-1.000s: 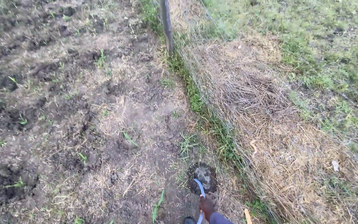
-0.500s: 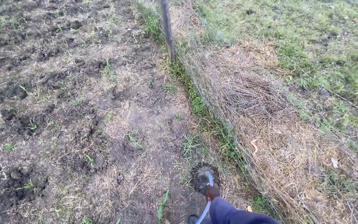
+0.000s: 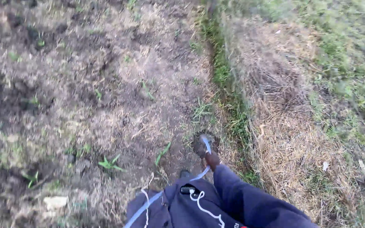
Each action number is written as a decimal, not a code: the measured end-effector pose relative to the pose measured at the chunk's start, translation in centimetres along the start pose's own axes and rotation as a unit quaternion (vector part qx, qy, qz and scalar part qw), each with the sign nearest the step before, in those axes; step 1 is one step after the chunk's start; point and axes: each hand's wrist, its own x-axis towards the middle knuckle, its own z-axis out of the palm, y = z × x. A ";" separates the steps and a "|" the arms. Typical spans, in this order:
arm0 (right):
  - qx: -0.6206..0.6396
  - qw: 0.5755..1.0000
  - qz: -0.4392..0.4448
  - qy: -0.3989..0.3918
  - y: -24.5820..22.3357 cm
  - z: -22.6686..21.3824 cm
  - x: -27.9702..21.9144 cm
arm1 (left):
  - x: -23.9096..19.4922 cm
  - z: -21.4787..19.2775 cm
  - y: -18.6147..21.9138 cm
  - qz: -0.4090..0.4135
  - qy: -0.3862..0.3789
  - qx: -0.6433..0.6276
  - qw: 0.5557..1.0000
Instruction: Organizing and laying out a thin blue plastic hose on the ground while walking through a garden area.
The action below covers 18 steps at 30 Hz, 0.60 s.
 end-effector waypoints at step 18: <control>-0.067 0.956 -0.240 -0.156 -5.7 2.1 -8.3 | -14.4 -6.1 0.0 -0.244 0.045 -0.067 0.966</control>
